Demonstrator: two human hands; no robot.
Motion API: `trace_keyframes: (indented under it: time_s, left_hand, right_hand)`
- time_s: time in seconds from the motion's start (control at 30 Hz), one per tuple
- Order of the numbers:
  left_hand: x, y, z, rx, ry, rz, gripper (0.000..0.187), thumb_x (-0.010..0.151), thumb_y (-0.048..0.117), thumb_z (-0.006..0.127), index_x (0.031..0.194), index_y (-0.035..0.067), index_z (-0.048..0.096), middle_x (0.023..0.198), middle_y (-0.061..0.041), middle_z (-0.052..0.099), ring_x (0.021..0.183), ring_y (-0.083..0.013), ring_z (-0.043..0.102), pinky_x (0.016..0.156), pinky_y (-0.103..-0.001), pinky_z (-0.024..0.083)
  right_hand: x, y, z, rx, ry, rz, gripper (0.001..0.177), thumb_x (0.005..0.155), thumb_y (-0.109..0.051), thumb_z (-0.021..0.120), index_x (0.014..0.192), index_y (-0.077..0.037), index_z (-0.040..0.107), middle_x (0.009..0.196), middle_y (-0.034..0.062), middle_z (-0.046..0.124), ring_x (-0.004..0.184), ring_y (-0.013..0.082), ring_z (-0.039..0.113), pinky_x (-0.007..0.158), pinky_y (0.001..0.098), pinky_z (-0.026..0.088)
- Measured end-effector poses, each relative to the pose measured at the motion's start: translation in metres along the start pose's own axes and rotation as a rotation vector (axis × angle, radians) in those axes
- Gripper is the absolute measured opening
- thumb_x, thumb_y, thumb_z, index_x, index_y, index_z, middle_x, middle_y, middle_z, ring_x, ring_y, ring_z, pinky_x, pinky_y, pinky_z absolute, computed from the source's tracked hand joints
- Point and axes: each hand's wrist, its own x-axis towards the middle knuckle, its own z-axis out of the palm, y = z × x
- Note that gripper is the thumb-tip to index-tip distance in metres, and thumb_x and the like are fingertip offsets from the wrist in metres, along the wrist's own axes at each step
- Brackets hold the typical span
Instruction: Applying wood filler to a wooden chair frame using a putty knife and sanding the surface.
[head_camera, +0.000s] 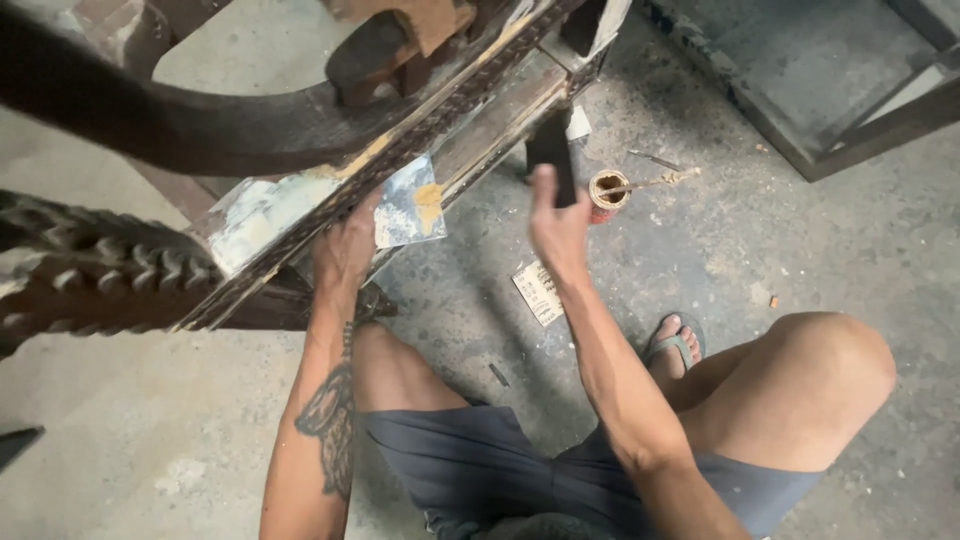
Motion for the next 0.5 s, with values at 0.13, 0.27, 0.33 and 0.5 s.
trace_keyframes:
  time_s: [0.13,0.27,0.33,0.5]
  left_hand:
    - [0.014,-0.002,0.014,0.001,0.069,0.041,0.068,0.097,0.009,0.044,0.155,0.043,0.036,0.088,-0.016,0.076,0.085,-0.035,0.077,0.075,-0.051,0.061]
    - [0.016,-0.003,0.023,0.03,0.143,0.067,0.068,0.096,0.008,0.045,0.155,0.04,0.038,0.081,-0.016,0.075,0.078,-0.0344,0.077,0.069,-0.049,0.062]
    - [0.017,-0.001,0.022,0.029,0.186,0.083,0.068,0.095,0.008,0.046,0.155,0.039,0.038,0.078,-0.015,0.074,0.076,-0.033,0.077,0.066,-0.048,0.062]
    - [0.028,-0.003,0.043,0.067,0.493,0.169,0.054,0.094,0.009,0.053,0.143,0.032,0.058,0.064,-0.012,0.072,0.064,-0.0259,0.076,0.057,-0.038,0.061]
  right_hand:
    - [0.009,-0.011,-0.003,0.036,0.026,-0.053,0.028,0.104,-0.032,0.06,0.091,-0.009,0.07,0.077,0.0034,0.064,0.07,0.0145,0.059,0.065,0.0312,0.048]
    - [0.028,-0.021,-0.005,0.096,0.077,-0.135,0.025,0.106,-0.027,0.056,0.104,-0.004,0.068,0.092,0.0076,0.072,0.081,0.0158,0.072,0.077,0.0336,0.06]
    - [0.034,-0.025,-0.004,0.101,0.067,-0.143,0.027,0.106,-0.027,0.055,0.105,-0.004,0.067,0.093,0.0074,0.073,0.082,0.0156,0.074,0.077,0.0321,0.061]
    - [0.056,-0.01,0.002,0.057,0.066,-0.172,0.035,0.106,-0.033,0.057,0.113,0.0,0.066,0.097,0.0124,0.068,0.078,0.0195,0.073,0.074,0.0365,0.061]
